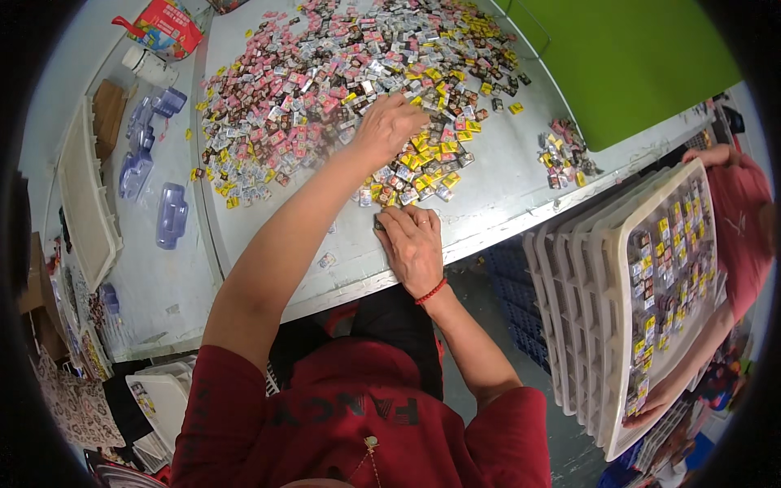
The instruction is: Sorting and picking specific small colorful items from a large pile on a workbench.
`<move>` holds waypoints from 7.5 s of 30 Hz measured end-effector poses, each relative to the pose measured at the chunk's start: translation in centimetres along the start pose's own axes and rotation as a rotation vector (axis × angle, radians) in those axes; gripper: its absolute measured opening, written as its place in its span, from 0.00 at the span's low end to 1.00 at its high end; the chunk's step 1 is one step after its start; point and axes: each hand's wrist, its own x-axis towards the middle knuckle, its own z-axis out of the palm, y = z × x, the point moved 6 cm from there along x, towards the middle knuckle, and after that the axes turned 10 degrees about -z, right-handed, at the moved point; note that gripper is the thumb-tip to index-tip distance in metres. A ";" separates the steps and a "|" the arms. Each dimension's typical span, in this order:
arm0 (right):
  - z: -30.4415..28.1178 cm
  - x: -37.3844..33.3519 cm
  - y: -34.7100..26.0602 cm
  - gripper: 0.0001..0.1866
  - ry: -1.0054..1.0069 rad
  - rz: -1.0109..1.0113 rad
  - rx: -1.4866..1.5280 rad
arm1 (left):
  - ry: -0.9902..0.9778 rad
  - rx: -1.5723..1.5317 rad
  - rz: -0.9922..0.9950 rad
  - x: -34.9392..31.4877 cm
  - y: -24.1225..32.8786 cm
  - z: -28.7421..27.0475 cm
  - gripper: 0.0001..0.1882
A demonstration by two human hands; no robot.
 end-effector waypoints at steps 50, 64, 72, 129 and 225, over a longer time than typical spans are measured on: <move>5.6 2.5 -4.3 0.16 -0.109 -0.108 0.019 | -0.195 -0.265 -0.439 -21.7 -6.9 -11.8 0.23; 6.1 3.2 -4.5 0.19 -0.113 -0.121 -0.008 | -0.281 -0.367 -0.476 -20.4 -6.2 -9.3 0.23; 6.4 4.1 -4.6 0.21 -0.190 -0.154 0.061 | -0.149 -0.260 -0.434 -22.5 -7.2 -11.8 0.26; 8.9 2.7 -13.3 0.16 -0.241 -0.297 0.061 | 0.203 -0.095 -0.474 -31.7 -2.1 -16.3 0.16; 5.8 0.1 -10.5 0.16 -0.041 -0.180 0.014 | -0.057 0.076 -0.374 -29.0 1.0 -14.5 0.33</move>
